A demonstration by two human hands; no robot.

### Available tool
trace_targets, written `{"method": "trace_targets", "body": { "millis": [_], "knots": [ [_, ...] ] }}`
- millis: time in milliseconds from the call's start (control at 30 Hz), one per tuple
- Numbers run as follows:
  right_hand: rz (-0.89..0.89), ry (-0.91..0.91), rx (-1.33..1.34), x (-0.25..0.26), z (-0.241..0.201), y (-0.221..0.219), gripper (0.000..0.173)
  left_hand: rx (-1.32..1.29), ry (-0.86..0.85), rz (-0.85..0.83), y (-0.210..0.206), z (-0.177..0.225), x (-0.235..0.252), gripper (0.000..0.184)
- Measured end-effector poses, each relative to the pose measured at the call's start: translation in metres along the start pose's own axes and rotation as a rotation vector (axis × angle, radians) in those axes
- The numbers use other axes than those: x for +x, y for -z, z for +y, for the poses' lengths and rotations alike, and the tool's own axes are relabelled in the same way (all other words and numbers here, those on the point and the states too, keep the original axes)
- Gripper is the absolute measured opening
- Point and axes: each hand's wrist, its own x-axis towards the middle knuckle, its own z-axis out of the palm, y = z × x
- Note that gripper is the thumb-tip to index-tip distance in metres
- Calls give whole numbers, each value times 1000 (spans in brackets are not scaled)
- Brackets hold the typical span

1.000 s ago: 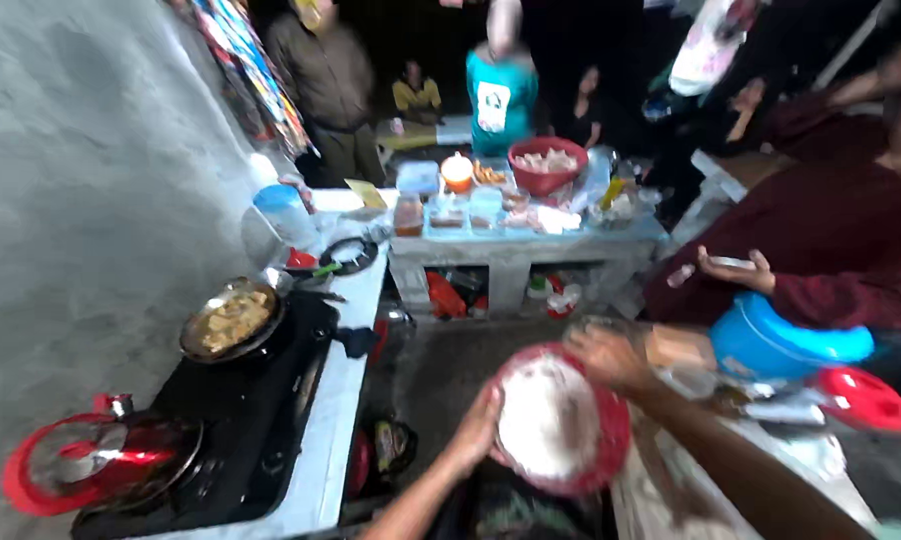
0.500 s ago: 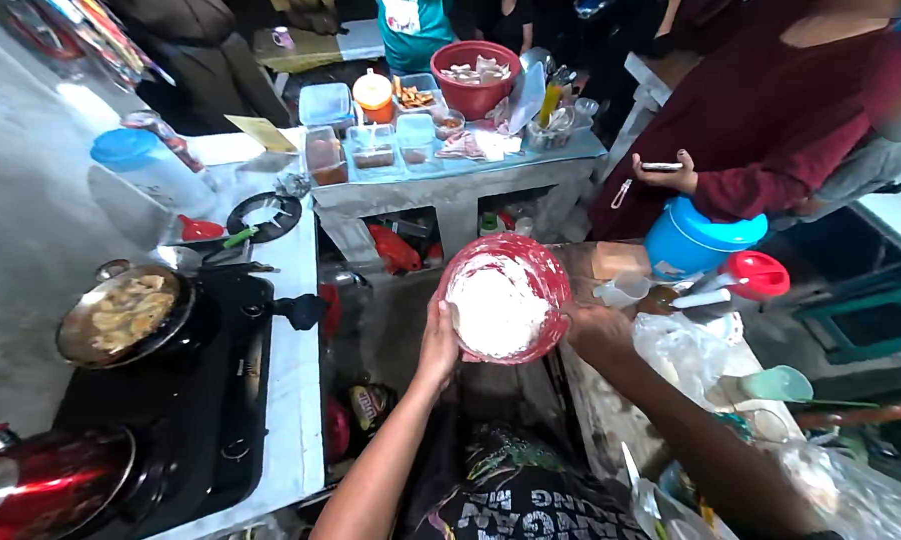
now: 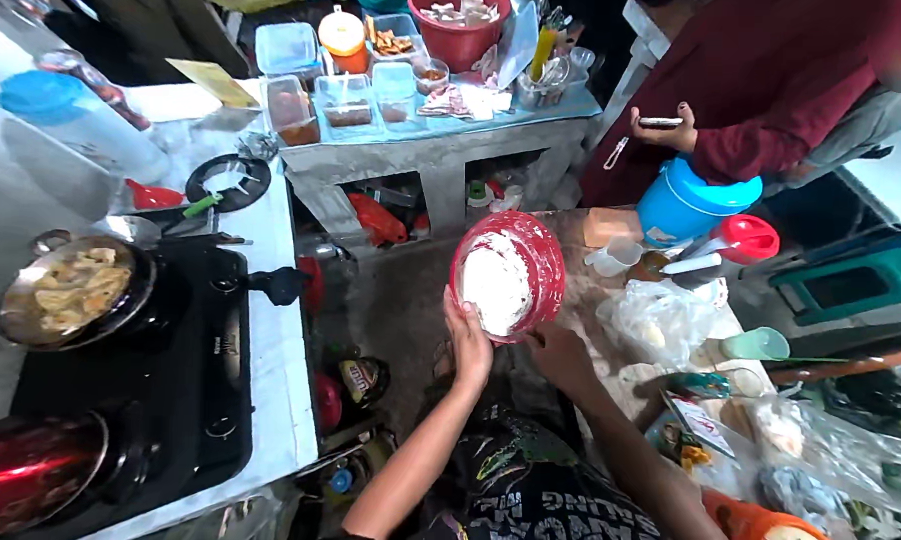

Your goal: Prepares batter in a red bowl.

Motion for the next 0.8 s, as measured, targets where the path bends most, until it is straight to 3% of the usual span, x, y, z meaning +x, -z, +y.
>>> {"method": "trace_targets", "body": {
  "millis": [133,300,433,533,633,767,800],
  "knots": [
    [59,81,93,15,-6,-20,37,-68,42,-14,-9,-15,-9,67],
    [211,23,-173,53,-10,-8,34,-129,118,-82,-3,-19,-18,64],
    [-56,107,-348,40,-10,16,34,-161,220,-68,12,-11,-7,60],
    [84,15,-460,45,-8,29,32,-165,266,-58,28,-1,0,59],
    [236,56,-345,73,-10,21,28,-198,278,-58,35,6,3,59],
    [-55,140,-331,72,-36,27,32,-133,239,-54,43,15,24,58],
    [-29,126,-374,70,-42,31,31,-124,229,-56,46,16,30,58]
  ]
}}
